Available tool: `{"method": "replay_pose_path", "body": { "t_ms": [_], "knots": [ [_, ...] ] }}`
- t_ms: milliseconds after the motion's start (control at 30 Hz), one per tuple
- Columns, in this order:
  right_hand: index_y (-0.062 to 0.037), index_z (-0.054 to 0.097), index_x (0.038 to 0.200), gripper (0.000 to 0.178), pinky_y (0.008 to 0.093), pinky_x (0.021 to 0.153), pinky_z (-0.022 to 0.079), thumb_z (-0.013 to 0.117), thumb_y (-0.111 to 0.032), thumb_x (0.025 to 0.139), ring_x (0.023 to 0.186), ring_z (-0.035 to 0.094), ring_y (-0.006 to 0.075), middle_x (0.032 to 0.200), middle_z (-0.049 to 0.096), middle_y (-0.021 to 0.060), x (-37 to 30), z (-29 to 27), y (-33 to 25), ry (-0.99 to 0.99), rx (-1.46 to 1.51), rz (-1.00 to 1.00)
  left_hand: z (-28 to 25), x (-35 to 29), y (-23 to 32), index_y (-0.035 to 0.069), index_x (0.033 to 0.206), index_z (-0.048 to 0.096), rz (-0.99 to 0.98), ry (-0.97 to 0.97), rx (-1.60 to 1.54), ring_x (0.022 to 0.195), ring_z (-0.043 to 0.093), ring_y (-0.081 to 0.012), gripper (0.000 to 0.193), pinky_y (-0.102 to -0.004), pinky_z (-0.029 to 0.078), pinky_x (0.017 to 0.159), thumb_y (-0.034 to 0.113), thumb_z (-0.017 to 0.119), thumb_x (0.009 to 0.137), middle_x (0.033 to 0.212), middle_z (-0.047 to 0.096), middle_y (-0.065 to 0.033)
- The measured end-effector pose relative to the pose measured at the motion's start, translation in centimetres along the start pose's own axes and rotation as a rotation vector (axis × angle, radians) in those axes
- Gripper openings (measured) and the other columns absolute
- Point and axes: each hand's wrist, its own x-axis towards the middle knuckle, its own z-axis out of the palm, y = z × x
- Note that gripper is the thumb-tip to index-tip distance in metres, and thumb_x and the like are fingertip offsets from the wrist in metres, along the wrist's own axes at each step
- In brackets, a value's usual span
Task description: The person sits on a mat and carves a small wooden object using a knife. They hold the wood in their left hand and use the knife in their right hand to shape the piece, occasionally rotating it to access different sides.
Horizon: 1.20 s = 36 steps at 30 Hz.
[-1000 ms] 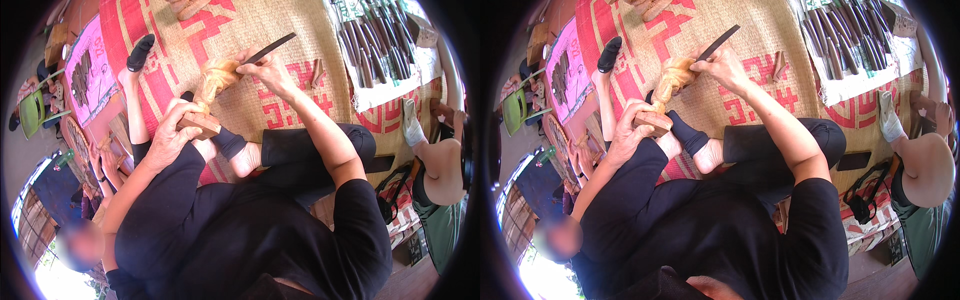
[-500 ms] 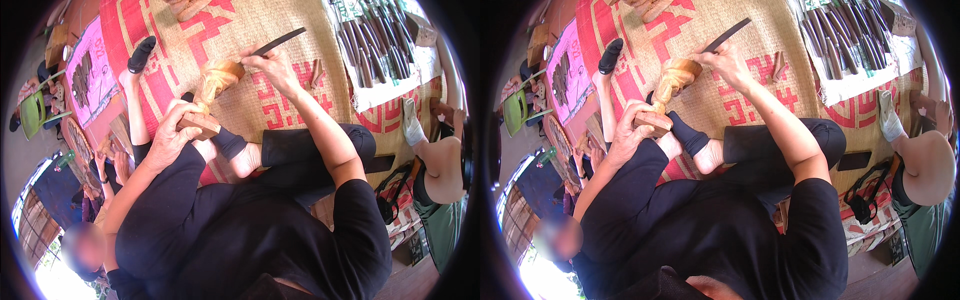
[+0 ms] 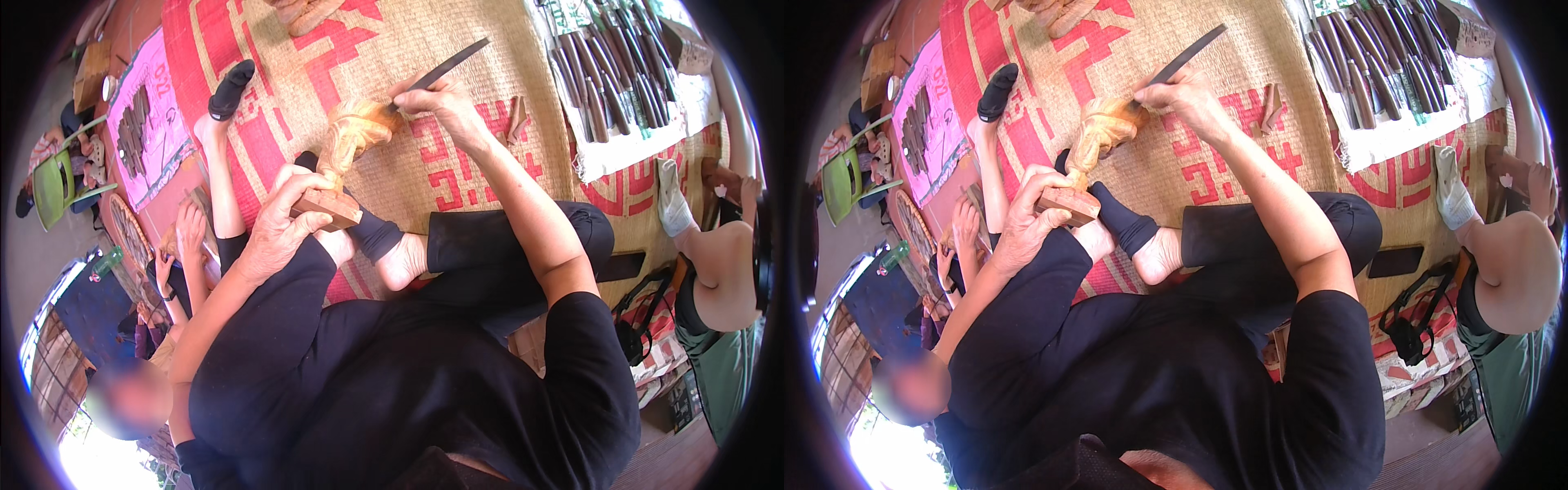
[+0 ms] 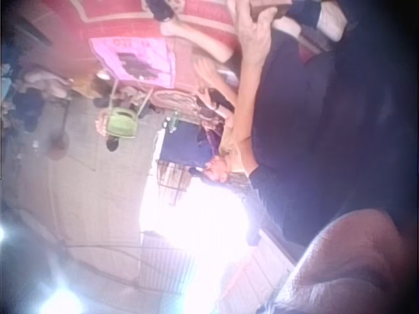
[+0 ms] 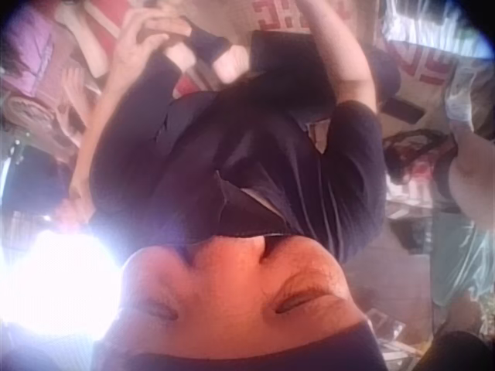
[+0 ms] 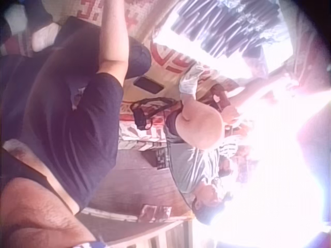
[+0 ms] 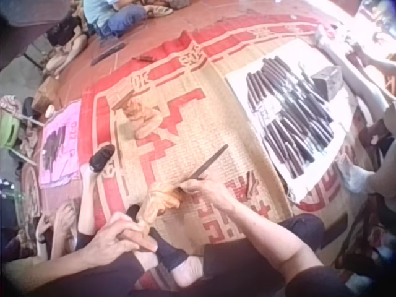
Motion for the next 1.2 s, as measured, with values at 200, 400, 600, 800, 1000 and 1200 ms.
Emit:
{"method": "replay_pose_path", "body": {
  "t_ms": [200,400,600,800,1000,1200],
  "knots": [
    [0.0011,0.069,0.086,0.016,0.0240,0.053,0.047,0.068,-0.013,0.080,0.060,0.060,0.0110,0.071,0.067,0.0080,-0.3,0.3,0.1,-0.015,-0.045,0.122,-0.2,0.3,0.0,0.006,0.116,0.055,0.037,0.003,0.092,0.099,0.051,-0.0172,0.034,-0.0278,0.045,0.084,0.011,0.067,0.085,0.104,0.046,-0.0071],
    [0.0002,0.067,0.088,0.015,0.0218,0.058,0.051,0.066,-0.013,0.083,0.067,0.066,0.0135,0.079,0.069,0.0097,0.8,-2.1,0.0,0.256,0.147,0.055,-0.1,0.0,0.1,0.005,0.115,0.055,-0.037,0.009,0.005,0.100,0.051,-0.0178,0.035,-0.0291,0.044,0.087,0.016,0.068,0.085,0.104,0.046,-0.0074],
    [-0.0013,0.069,0.100,0.025,0.0262,0.071,0.050,0.069,-0.017,0.081,0.082,0.064,0.0125,0.087,0.070,0.0074,0.2,-0.5,0.6,-0.135,0.037,0.107,-0.1,0.1,0.0,0.005,0.115,0.055,-0.016,0.013,0.032,0.101,0.051,-0.0179,0.034,-0.0296,0.042,0.090,0.016,0.067,0.086,0.105,0.046,-0.0076],
    [0.0002,0.068,0.090,0.017,0.0254,0.065,0.052,0.069,-0.015,0.082,0.073,0.065,0.0128,0.080,0.069,0.0083,0.0,-0.5,0.2,0.144,0.085,0.050,-0.2,0.3,-0.2,0.005,0.114,0.055,-0.001,0.019,0.051,0.102,0.050,-0.0182,0.035,-0.0294,0.041,0.089,0.018,0.068,0.085,0.105,0.046,-0.0073],
    [0.0006,0.069,0.091,0.016,0.0259,0.068,0.051,0.067,-0.013,0.082,0.074,0.064,0.0137,0.082,0.069,0.0079,0.6,-1.0,0.3,0.017,0.032,0.019,-0.3,0.3,-0.2,0.005,0.114,0.054,-0.005,0.023,0.041,0.102,0.050,-0.0179,0.036,-0.0293,0.040,0.090,0.020,0.068,0.085,0.106,0.046,-0.0072],
    [0.0007,0.070,0.090,0.016,0.0241,0.065,0.049,0.068,-0.011,0.081,0.069,0.062,0.0127,0.081,0.069,0.0085,0.5,-0.4,1.0,-0.008,-0.031,0.033,-0.3,0.4,-0.1,0.005,0.115,0.054,0.000,0.047,0.035,0.102,0.050,-0.0175,0.036,-0.0295,0.040,0.090,0.021,0.068,0.086,0.106,0.046,-0.0072]
  ]
}}
